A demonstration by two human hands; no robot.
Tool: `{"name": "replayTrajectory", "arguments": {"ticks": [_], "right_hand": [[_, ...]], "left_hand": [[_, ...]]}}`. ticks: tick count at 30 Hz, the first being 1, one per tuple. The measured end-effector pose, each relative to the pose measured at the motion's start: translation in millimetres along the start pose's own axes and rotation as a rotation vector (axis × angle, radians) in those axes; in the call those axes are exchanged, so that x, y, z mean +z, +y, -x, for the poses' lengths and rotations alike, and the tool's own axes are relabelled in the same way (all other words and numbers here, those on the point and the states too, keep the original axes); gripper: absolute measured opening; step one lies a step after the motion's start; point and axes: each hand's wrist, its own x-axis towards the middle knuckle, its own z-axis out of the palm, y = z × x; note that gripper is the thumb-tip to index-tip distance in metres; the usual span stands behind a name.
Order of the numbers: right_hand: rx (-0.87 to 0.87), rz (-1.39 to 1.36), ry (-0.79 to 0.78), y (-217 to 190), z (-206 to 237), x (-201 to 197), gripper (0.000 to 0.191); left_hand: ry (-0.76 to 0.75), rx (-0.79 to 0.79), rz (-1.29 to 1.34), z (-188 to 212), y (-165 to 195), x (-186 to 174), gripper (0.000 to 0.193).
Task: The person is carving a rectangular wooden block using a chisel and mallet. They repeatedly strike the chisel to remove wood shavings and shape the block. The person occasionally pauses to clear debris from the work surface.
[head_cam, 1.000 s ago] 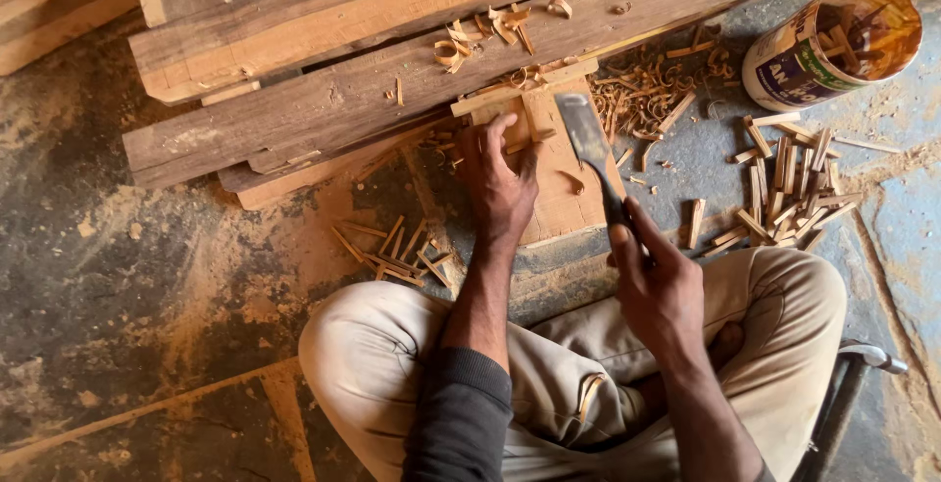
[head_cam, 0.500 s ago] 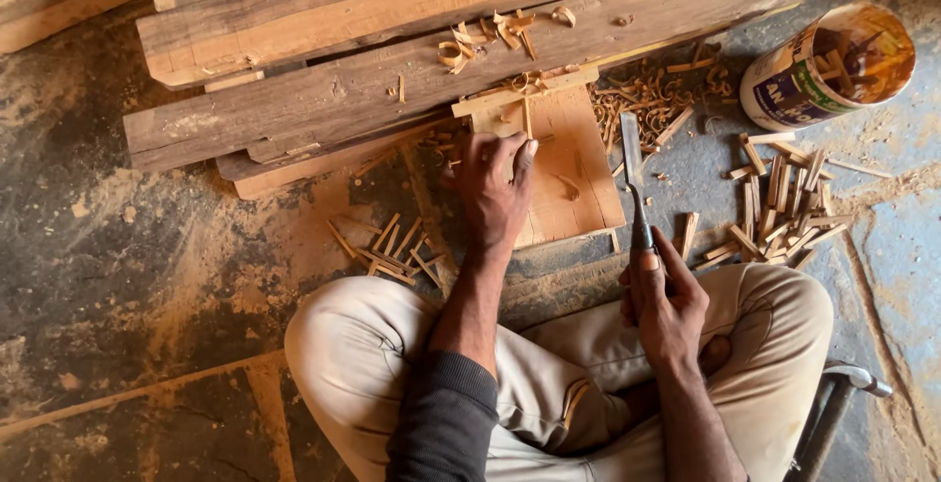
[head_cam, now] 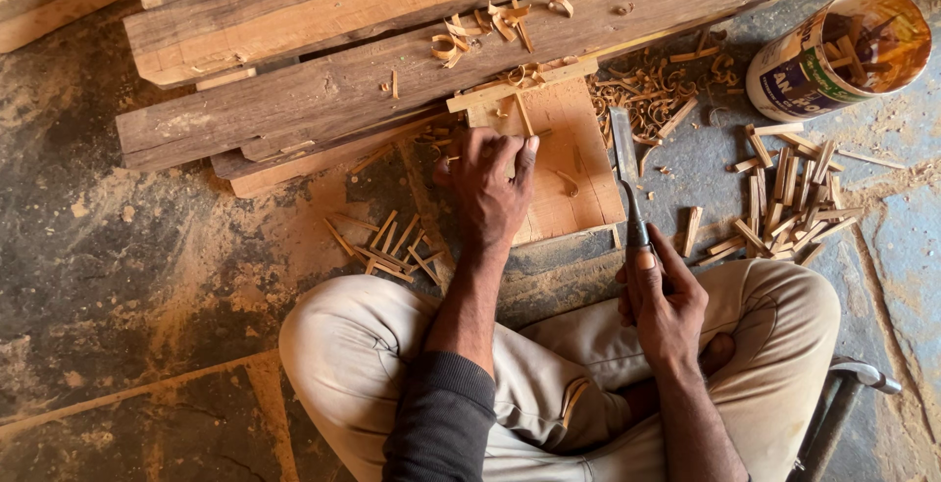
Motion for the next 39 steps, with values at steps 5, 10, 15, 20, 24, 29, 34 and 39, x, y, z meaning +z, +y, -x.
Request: {"name": "replayTrajectory", "arguments": {"ticks": [5,10,15,20,24,29,34,39], "right_hand": [[0.0,0.006,-0.005,-2,0,0,0.053],[-0.019,0.05,0.002,1,1,-1,0.055],[-0.107,0.171,-0.017,-4,7,-5,0.053],[-0.557,0.654,-0.013,-21,18,-5,0.043],[-0.659,0.762,0.002,-34,29,5,0.04],[-0.542,0.841,-0.012,-58,31,20,0.038],[-0.382,1.066,-0.072,-94,35,27,0.039],[-0.268,1.176,-0.113,-108,40,42,0.042]], "left_hand": [[-0.03,-0.04,0.04,0,-4,8,0.024],[-0.065,-0.071,0.007,1,-7,9,0.03],[-0.091,-0.018,-0.029,0,-9,2,0.038],[-0.11,-0.038,0.02,-1,-6,-3,0.045],[-0.095,-0.023,0.016,-4,-2,-3,0.056],[-0.161,-0.044,-0.013,-5,-2,-3,0.074],[-0.09,-0.006,0.005,-2,-4,5,0.074],[0.034,0.01,0.077,7,-10,19,0.07]]}}
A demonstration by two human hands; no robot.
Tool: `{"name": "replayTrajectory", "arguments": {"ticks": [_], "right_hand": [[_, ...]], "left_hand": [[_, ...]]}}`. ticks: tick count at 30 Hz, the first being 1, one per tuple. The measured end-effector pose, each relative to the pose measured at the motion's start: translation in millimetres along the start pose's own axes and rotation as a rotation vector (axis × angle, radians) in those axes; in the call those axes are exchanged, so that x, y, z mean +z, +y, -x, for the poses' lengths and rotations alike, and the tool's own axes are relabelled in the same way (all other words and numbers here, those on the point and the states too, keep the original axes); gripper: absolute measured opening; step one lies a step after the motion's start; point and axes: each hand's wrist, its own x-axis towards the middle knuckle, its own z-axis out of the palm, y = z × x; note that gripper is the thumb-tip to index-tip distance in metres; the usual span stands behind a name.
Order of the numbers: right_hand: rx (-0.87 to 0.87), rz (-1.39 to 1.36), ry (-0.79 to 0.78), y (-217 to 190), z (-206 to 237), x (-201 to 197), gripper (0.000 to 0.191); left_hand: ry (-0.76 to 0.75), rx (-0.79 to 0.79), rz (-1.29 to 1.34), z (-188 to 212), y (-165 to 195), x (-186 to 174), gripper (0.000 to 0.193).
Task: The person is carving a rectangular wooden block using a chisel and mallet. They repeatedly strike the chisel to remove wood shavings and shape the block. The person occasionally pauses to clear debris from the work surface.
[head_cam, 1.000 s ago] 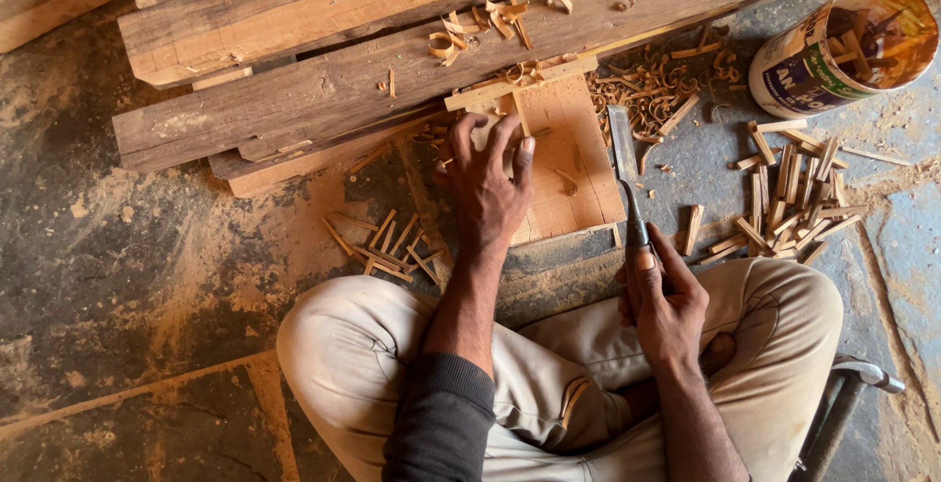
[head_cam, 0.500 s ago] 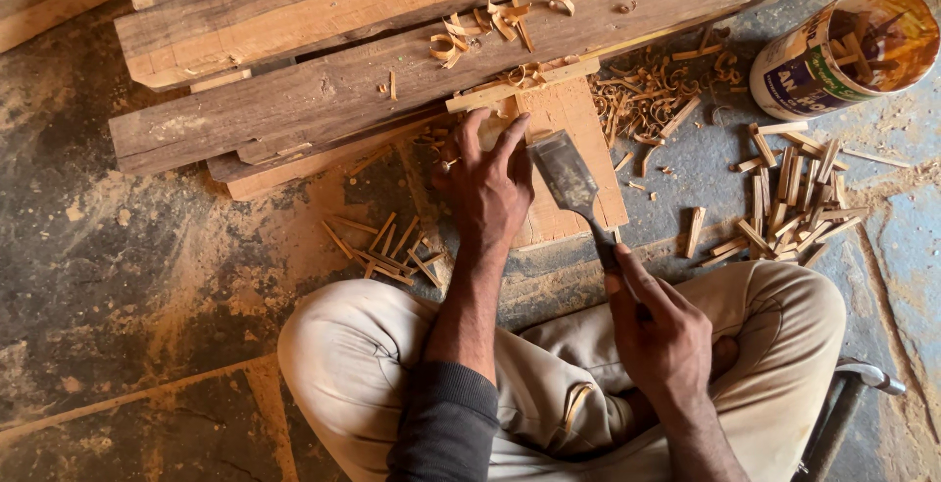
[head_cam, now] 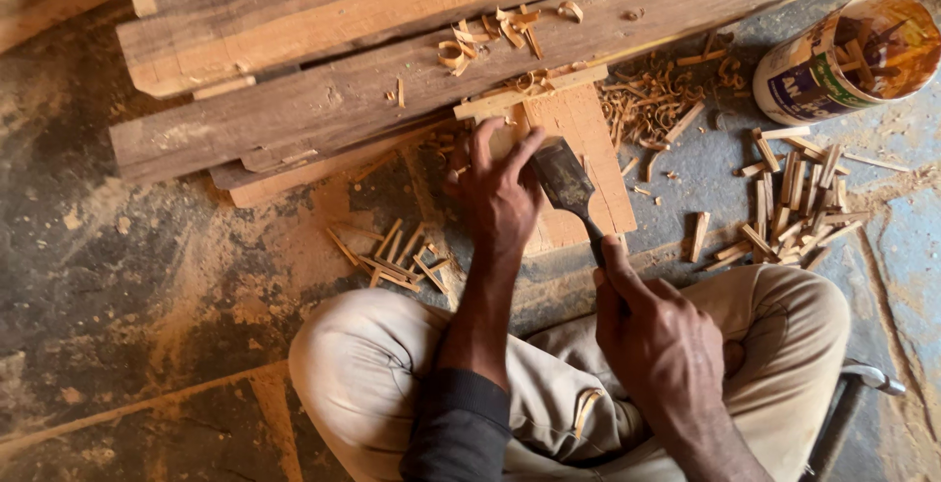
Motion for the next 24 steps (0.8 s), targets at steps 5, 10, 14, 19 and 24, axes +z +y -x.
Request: {"name": "replayTrajectory", "arguments": {"ticks": [5,10,14,19,24], "right_hand": [[-0.089,0.007,0.138,-4,-1,12,0.043],[-0.069,0.001,0.087,-1,-4,26,0.046],[-0.079,0.009,0.096,0,-5,33,0.048],[-0.161,0.019,0.151,-7,-23,36,0.05],[-0.159,-0.02,0.201,-16,-47,56,0.047]], "left_hand": [[0.015,-0.008,-0.021,6,0,5,0.068],[-0.007,-0.022,-0.021,5,4,-2,0.07],[0.002,-0.02,0.179,0,7,-3,0.069],[-0.042,-0.061,0.152,-4,11,-14,0.057],[0.039,-0.019,0.229,-10,13,-18,0.049]]}}
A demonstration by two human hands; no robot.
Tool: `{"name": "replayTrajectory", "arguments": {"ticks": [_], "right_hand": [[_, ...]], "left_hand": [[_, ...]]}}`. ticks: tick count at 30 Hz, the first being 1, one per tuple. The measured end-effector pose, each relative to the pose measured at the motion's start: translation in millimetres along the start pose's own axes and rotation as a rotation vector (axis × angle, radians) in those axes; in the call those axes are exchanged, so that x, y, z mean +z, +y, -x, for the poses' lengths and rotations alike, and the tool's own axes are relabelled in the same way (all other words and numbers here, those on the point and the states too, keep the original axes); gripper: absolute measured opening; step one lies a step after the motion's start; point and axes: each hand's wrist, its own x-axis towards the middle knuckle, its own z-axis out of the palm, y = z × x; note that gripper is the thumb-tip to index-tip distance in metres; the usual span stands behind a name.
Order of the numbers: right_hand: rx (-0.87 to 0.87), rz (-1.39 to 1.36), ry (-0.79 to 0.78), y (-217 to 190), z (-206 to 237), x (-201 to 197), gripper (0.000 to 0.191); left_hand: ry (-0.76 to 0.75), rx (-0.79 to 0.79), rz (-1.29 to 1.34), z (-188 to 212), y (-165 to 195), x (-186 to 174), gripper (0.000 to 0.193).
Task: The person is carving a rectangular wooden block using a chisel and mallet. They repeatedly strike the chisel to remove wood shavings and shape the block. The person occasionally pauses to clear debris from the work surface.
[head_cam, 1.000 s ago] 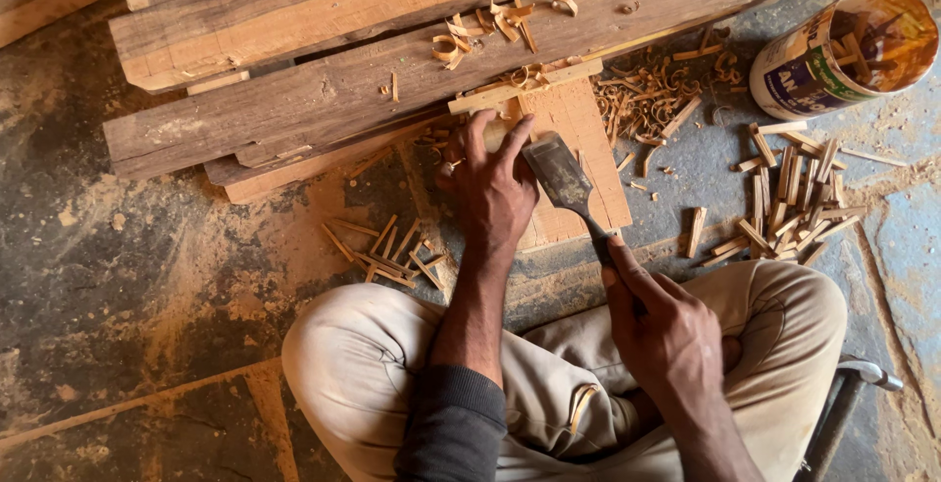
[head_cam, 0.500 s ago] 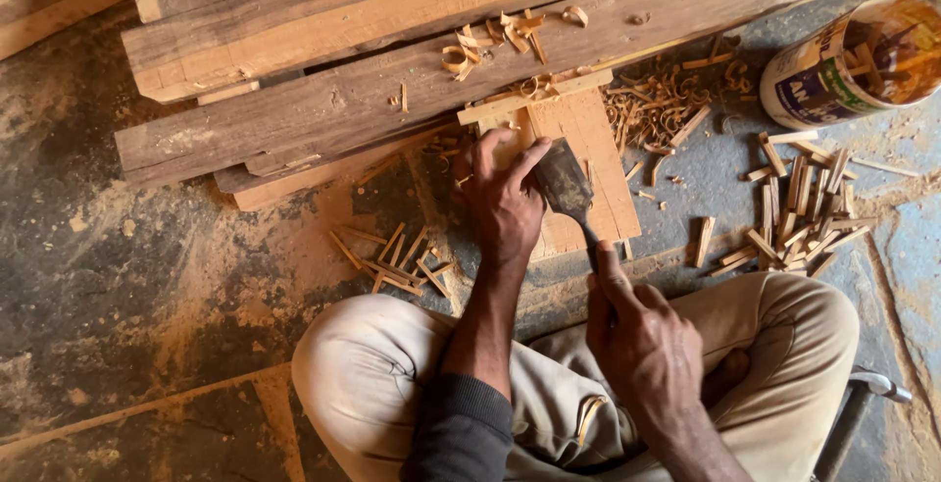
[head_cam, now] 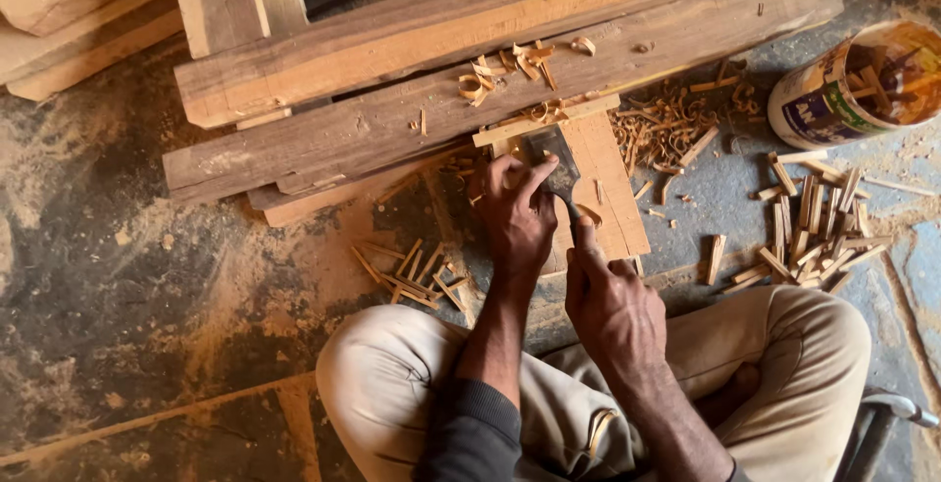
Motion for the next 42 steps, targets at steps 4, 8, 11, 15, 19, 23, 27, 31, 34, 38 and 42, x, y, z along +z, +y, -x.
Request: {"name": "replayTrajectory", "arguments": {"ticks": [4,8,11,15,19,23,27,31,34,38,42], "right_hand": [[0.146,-0.309,-0.1,22,7,2,0.05],[0.534,-0.82,-0.229,51,19,-14,0.058],[0.48,-0.724,-0.152,57,32,-25,0.058],[0.5,-0.778,-0.051,59,43,-34,0.057],[0.492,-0.752,-0.053,64,47,-37,0.056],[0.548,-0.736,-0.101,67,48,-32,0.055],[0.529,-0.729,-0.088,71,48,-26,0.054],[0.398,-0.594,-0.031,77,41,-22,0.051],[0.241,-0.441,0.022,78,31,-18,0.048],[0.09,-0.21,0.048,74,24,-19,0.041],[0.076,-0.154,0.046,71,28,-30,0.039]], "left_hand": [[0.043,-0.009,-0.077,5,-5,9,0.049],[0.009,0.043,-0.257,13,-12,14,0.036],[0.048,0.046,-0.247,13,-14,16,0.032],[0.085,0.028,-0.243,10,-13,19,0.029],[0.056,-0.002,-0.226,9,-13,20,0.026],[0.02,0.055,-0.218,6,-12,14,0.021],[-0.013,0.055,-0.225,2,-5,6,0.018],[-0.04,0.081,-0.256,-2,-1,4,0.017],[-0.047,0.129,-0.322,-2,-2,4,0.029],[-0.096,0.135,-0.35,3,-6,4,0.033],[-0.133,0.103,-0.318,5,-6,4,0.032]]}}
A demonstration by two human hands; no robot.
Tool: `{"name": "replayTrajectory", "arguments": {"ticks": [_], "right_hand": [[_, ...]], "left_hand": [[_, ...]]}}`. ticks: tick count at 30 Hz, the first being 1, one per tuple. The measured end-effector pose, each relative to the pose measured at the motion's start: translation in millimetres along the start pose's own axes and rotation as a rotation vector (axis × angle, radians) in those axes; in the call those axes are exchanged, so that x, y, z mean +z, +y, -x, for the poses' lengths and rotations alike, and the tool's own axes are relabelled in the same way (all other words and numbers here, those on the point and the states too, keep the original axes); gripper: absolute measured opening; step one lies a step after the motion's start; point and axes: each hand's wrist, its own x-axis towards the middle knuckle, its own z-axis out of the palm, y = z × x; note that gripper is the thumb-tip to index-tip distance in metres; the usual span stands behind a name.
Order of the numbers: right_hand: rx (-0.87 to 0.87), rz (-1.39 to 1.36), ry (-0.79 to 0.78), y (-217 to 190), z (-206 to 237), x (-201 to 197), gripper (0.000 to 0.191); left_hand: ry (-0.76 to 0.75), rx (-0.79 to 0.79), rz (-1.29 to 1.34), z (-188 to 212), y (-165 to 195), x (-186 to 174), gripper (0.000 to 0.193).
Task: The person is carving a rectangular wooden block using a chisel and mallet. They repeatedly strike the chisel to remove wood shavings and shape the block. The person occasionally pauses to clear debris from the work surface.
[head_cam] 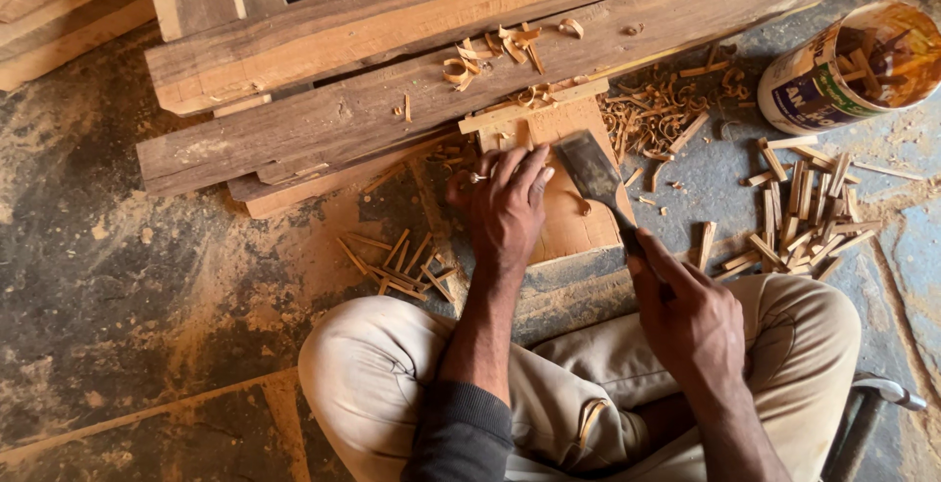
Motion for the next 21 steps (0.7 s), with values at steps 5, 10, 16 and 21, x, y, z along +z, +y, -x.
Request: {"name": "replayTrajectory", "arguments": {"ticks": [5,10,16,21], "right_hand": [[0.049,-0.082,0.031,-5,12,-8,0.04],[0.045,-0.144,-0.002,-11,20,-17,0.041],[-0.026,-0.117,-0.038,-28,17,-19,0.039],[0.039,0.031,-0.216,-46,16,-26,0.049]], "left_hand": [[-0.057,-0.126,0.055,-6,3,-7,0.034],[-0.111,-0.123,0.041,-16,3,-18,0.042],[-0.196,-0.192,0.045,-13,2,-21,0.065],[-0.078,-0.213,0.118,-8,-1,-5,0.052]]}}
